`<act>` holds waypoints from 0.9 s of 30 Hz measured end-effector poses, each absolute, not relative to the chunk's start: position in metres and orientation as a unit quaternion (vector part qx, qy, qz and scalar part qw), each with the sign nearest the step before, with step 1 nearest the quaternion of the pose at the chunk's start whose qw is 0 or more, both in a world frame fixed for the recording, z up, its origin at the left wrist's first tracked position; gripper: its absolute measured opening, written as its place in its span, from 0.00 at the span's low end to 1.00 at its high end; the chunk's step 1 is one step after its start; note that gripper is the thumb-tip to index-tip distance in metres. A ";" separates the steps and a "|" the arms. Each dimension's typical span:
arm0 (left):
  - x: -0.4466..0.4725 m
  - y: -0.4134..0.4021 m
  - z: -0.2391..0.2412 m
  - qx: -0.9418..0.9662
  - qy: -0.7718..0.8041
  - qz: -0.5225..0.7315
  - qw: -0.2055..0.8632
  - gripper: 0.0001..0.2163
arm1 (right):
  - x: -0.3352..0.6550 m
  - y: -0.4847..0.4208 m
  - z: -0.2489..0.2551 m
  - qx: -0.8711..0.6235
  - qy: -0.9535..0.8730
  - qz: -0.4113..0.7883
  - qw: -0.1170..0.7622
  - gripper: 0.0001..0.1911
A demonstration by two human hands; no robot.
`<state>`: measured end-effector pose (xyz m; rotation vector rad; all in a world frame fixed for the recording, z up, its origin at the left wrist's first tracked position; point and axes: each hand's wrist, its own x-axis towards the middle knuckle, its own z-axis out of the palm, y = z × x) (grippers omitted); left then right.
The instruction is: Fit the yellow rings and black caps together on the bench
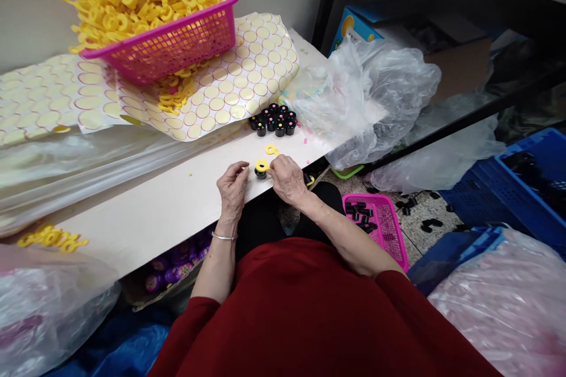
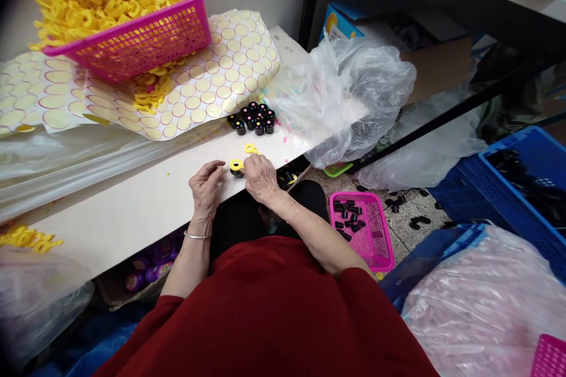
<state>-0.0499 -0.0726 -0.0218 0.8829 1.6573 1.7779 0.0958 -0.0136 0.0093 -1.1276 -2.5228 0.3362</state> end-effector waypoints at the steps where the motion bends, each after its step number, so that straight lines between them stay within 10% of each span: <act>1: -0.051 -0.072 -0.020 0.322 0.616 0.660 0.286 0.11 | 0.094 -0.014 0.011 -0.390 -0.899 0.110 0.166 0.14; 14: -0.040 -0.055 -0.019 0.342 0.640 0.606 0.325 0.08 | 0.092 -0.012 0.013 -0.367 -0.913 0.120 0.132 0.13; 27: -0.033 -0.058 -0.020 0.394 0.645 0.604 0.255 0.09 | 0.074 -0.004 0.010 -0.466 -0.657 0.535 0.254 0.11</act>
